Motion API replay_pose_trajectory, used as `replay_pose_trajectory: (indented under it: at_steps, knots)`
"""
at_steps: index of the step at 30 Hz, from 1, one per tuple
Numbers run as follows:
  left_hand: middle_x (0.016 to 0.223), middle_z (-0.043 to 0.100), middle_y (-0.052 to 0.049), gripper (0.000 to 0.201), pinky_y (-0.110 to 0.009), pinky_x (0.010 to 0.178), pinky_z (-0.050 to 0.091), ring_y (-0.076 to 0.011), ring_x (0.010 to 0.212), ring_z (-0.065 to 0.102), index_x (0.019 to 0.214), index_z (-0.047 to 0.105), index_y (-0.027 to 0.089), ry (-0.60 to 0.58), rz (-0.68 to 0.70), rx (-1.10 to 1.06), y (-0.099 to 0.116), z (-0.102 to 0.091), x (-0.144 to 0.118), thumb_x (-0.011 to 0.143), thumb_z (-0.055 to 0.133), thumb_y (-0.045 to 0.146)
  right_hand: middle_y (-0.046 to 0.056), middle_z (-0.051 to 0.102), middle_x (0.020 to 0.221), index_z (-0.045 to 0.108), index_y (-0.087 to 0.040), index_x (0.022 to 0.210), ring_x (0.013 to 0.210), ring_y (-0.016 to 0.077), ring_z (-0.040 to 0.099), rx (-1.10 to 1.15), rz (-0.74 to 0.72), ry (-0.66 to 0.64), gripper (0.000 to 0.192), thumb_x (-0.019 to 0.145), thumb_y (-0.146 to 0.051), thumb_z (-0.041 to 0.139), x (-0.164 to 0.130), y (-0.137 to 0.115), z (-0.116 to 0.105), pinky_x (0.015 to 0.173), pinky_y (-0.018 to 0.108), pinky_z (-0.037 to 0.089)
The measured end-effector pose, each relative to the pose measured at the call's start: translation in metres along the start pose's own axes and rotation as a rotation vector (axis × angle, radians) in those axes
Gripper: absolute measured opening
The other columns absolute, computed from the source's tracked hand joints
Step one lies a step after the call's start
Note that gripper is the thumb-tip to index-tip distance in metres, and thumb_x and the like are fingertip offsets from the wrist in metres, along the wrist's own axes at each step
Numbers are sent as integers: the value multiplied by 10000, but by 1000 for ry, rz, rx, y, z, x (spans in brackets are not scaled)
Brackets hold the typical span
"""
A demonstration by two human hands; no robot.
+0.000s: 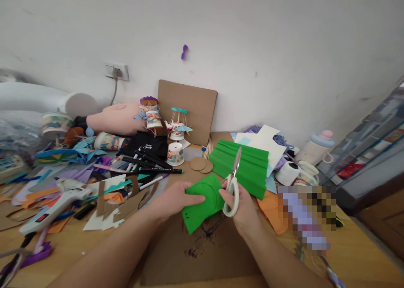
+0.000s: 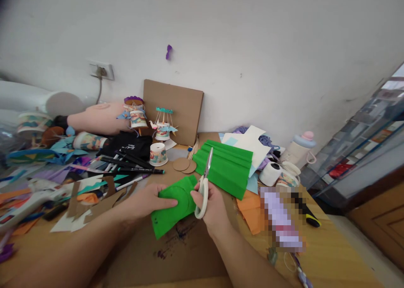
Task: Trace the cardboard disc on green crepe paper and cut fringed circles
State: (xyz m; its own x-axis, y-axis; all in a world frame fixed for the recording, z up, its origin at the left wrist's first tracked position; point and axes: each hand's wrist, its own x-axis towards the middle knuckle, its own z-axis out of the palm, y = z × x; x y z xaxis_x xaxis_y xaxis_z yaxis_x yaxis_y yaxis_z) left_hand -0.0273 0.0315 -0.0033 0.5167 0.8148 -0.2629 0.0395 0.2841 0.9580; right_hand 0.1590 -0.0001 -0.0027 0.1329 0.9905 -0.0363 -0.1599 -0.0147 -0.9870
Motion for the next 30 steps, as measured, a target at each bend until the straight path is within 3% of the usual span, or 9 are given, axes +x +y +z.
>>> replay_pose_trajectory:
  at_steps: [5, 9, 11, 14, 19, 21, 26, 30]
  knots:
    - [801, 778, -71, 216, -283, 646, 550, -205, 674, 713, 797, 744, 163, 230, 82, -415, 2, 2, 4, 614, 834, 234, -71, 440, 585, 569, -198, 718, 477, 69, 332, 63, -28, 99, 324, 555, -350, 803, 2, 8, 0, 426, 202, 291]
    - [858, 780, -88, 284, -302, 707, 563, -217, 740, 721, 864, 753, 156, 93, 95, -626, 9, 12, 0, 617, 836, 271, -54, 483, 655, 559, -200, 748, 522, 72, 366, 108, -79, 163, 329, 588, -369, 791, 4, 15, 0, 463, 196, 316]
    - [922, 778, -115, 350, -312, 772, 559, -237, 814, 725, 919, 758, 137, 28, 59, -614, 10, 17, -3, 609, 845, 274, -50, 493, 683, 560, -199, 759, 543, 72, 376, 122, -96, 183, 333, 595, -371, 793, 4, 19, -1, 478, 194, 322]
    - [1010, 769, -109, 381, -317, 848, 542, -247, 915, 715, 967, 757, 145, 23, 51, -559, 4, 22, -3, 613, 845, 252, -52, 492, 680, 571, -195, 773, 544, 71, 380, 121, -98, 164, 337, 602, -372, 801, 2, 21, -1, 476, 192, 324]
    - [947, 776, -113, 383, -334, 782, 554, -242, 810, 722, 971, 753, 125, 50, 60, -435, -10, 21, 4, 616, 838, 241, -87, 424, 576, 558, -200, 764, 480, 65, 369, 19, -28, 53, 380, 601, -425, 817, -4, 17, 3, 445, 193, 336]
    - [931, 775, -123, 366, -350, 758, 557, -245, 767, 721, 964, 746, 115, 63, 77, -427, -10, 19, 5, 631, 827, 244, -80, 456, 576, 539, -206, 774, 466, 75, 427, -13, 4, 4, 434, 615, -512, 801, -5, 17, 4, 439, 201, 353]
    - [975, 764, -100, 303, -335, 792, 555, -234, 836, 716, 935, 720, 132, 341, 243, -591, 3, 11, 2, 648, 793, 199, -31, 539, 610, 495, -211, 807, 487, 135, 558, -35, 67, -274, 659, 628, -841, 562, -5, 32, 1, 405, 218, 339]
    - [831, 757, -31, 238, -257, 701, 554, -159, 711, 695, 857, 700, 154, 424, 300, -706, 14, 6, 1, 635, 774, 115, -12, 548, 652, 516, -197, 851, 574, 126, 539, -155, 33, -480, 652, 700, -831, 505, -14, 41, 0, 485, 217, 346]
